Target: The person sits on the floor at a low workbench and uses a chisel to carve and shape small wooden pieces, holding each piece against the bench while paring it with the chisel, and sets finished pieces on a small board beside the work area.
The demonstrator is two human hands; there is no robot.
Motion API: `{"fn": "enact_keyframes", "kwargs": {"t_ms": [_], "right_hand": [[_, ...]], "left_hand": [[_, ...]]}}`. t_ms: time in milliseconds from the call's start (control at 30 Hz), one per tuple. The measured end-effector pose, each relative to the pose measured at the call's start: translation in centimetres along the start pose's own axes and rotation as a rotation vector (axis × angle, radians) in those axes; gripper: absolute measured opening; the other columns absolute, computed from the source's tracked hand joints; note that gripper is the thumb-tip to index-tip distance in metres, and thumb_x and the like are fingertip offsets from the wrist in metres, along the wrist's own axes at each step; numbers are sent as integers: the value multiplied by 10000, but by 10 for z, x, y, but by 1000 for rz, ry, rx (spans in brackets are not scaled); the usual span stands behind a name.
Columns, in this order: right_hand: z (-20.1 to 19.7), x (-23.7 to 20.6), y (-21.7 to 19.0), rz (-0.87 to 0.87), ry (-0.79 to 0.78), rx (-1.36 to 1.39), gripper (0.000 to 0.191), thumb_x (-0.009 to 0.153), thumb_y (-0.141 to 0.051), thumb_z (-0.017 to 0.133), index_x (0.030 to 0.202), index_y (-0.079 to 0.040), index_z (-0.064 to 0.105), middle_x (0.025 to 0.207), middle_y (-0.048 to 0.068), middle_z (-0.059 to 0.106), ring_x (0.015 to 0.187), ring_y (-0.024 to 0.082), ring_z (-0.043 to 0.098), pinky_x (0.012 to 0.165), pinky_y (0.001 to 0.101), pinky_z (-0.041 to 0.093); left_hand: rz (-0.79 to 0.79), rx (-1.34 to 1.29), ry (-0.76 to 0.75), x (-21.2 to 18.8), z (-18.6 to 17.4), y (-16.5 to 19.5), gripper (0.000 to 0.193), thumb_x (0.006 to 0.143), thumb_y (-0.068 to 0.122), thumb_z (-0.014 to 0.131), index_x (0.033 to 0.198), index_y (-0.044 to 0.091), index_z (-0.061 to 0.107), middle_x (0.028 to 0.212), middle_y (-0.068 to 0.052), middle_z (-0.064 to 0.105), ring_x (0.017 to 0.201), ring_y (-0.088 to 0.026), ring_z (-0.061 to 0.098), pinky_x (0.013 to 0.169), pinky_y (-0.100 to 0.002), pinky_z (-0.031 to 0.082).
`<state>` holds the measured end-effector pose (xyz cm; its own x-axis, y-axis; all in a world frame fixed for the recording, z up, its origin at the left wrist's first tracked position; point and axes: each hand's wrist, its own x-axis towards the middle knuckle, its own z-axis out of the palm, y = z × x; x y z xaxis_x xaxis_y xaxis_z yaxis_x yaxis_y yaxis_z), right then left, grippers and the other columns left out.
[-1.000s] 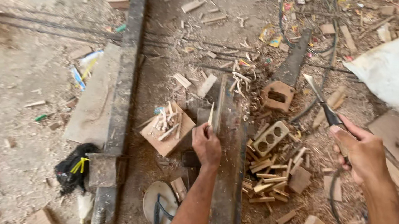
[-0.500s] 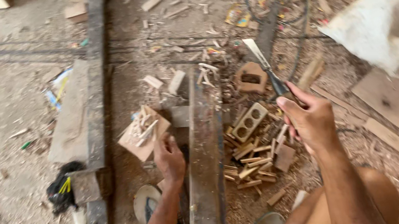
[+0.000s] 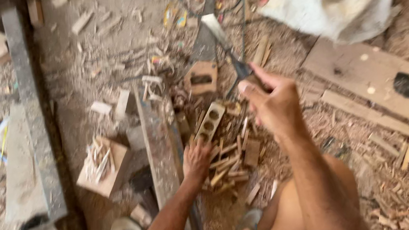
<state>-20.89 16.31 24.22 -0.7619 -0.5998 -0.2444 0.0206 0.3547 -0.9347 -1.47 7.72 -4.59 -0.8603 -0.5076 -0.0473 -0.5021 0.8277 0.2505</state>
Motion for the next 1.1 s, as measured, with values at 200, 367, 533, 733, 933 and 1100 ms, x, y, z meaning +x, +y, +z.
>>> {"fn": "enact_keyframes", "kwargs": {"t_ms": [200, 367, 533, 733, 933, 1100], "right_hand": [[-4, 15, 1, 32, -24, -39, 614, 915, -233, 695, 1482, -77, 518, 701, 61, 630, 412, 98, 488, 300, 237, 407], [-2, 22, 8, 66, -40, -49, 621, 913, -250, 685, 1492, -111, 509, 664, 46, 625, 399, 101, 485, 308, 251, 413], [0, 33, 17, 66, -17, 0, 621, 898, -244, 712, 1478, -102, 544, 633, 37, 641, 411, 82, 517, 332, 237, 441], [13, 48, 24, 82, -22, -56, 627, 902, -241, 717, 1484, -100, 534, 617, 56, 645, 394, 91, 521, 331, 258, 435], [29, 49, 25, 82, -67, -151, 630, 880, -271, 755, 1468, -126, 579, 620, 101, 636, 394, 131, 518, 365, 293, 452], [55, 67, 15, 126, -69, -193, 585, 816, -258, 794, 1367, -96, 685, 737, 155, 702, 537, 162, 611, 519, 313, 493]], "left_hand": [[66, 128, -157, -4, -23, 4, 206, 865, 66, 573, 1049, 88, 662, 1257, -144, 560, 1141, -337, 566, 923, -468, 443], [72, 219, -174, -4, -31, 9, 133, 879, 102, 594, 985, 47, 651, 1181, -145, 558, 1199, -325, 543, 930, -443, 438], [-89, -235, 78, 2, -39, 16, 271, 861, 139, 651, 1128, 115, 610, 1036, -131, 669, 969, -339, 671, 815, -484, 525], [-406, -780, 48, 31, -80, 10, 288, 942, 254, 671, 1173, 134, 548, 940, -156, 709, 871, -273, 749, 763, -452, 594], [-433, -818, 180, 53, -162, -34, 179, 1007, 274, 576, 1124, 144, 541, 876, -168, 732, 837, -345, 758, 758, -442, 586], [-443, -796, 353, 52, -218, -77, 225, 982, 325, 606, 1085, 125, 598, 921, -166, 741, 912, -362, 755, 784, -455, 574]]}}
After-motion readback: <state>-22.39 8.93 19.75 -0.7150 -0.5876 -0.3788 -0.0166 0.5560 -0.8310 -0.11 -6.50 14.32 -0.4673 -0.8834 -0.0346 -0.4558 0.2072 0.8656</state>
